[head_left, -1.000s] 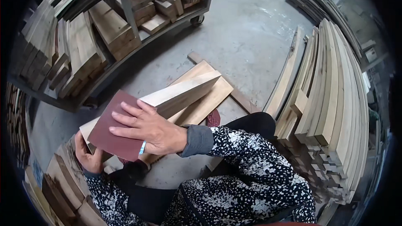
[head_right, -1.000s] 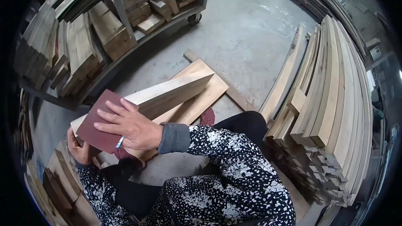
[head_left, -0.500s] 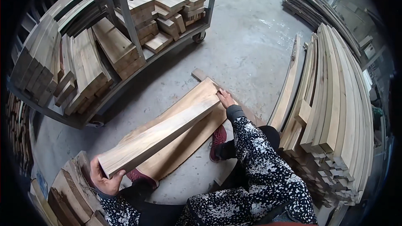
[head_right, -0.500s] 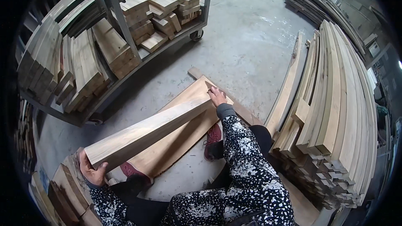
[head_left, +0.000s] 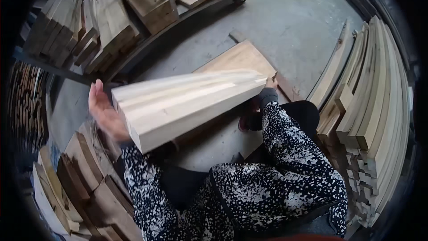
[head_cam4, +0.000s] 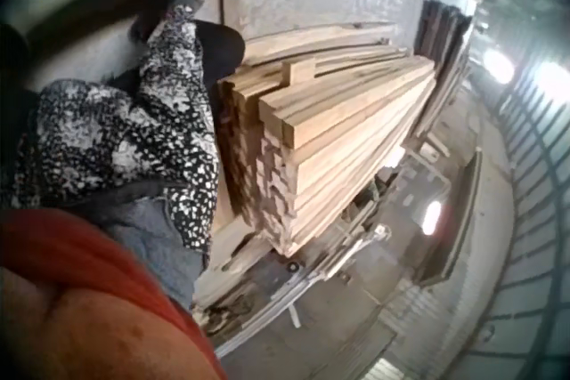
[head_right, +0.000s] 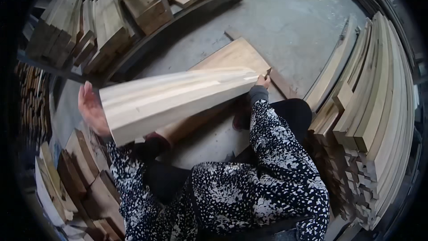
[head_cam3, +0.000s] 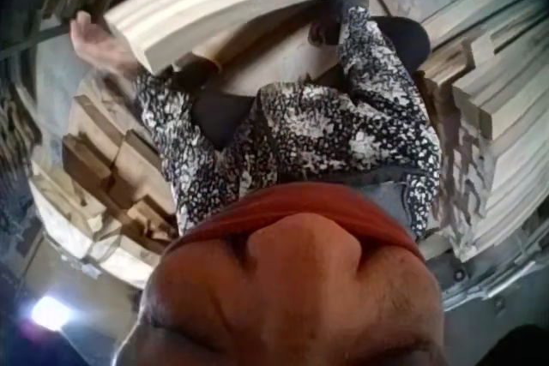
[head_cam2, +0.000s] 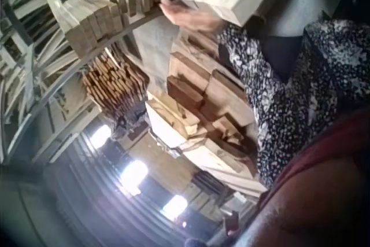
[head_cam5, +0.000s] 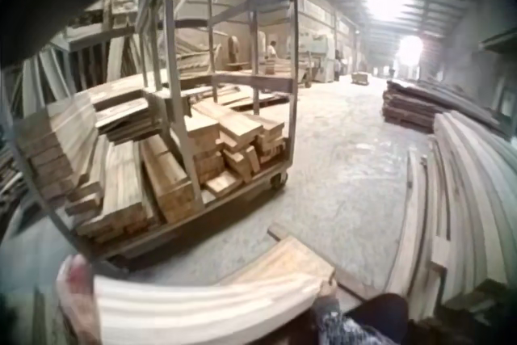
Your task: The recorder is sanding wooden planks using a sanding block on a low work surface in a woodworking factory.
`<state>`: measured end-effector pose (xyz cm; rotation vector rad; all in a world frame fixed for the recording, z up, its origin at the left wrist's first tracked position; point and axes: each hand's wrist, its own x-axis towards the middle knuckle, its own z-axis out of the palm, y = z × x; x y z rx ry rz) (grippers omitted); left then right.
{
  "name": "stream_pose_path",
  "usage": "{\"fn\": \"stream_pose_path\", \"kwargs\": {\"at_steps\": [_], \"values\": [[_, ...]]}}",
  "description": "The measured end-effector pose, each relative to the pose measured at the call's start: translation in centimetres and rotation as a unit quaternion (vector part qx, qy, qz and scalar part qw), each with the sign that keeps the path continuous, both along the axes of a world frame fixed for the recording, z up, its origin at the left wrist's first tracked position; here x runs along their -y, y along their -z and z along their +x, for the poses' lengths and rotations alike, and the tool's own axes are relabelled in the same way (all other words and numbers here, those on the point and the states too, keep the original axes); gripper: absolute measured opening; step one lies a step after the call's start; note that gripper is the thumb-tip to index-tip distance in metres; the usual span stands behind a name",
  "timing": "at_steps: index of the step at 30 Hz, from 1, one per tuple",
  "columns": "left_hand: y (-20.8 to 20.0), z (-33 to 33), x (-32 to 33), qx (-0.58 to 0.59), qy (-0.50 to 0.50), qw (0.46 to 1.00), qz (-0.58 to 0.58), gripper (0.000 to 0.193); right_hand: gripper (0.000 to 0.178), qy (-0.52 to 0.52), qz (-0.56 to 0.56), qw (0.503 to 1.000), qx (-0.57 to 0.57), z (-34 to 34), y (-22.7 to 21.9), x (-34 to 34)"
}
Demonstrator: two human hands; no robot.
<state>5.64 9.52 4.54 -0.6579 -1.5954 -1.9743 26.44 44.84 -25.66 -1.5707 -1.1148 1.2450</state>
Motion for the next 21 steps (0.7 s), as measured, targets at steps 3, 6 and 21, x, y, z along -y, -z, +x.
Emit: {"fn": "stream_pose_path", "kwargs": {"at_steps": [3,6,21], "values": [[3.7,-4.4,5.1,0.289,0.153,0.942,0.073,0.044,0.047,0.040,-0.047,0.997,-0.049,-1.2,-1.1,2.9],[2.9,-2.9,6.5,0.474,0.301,0.826,0.059,0.049,0.045,0.122,-0.087,0.985,-0.086,-1.4,0.4,5.4],[1.6,0.4,5.8,0.516,0.243,0.821,0.027,0.046,0.042,-0.235,0.092,0.951,0.181,-5.7,0.2,4.9]]}}
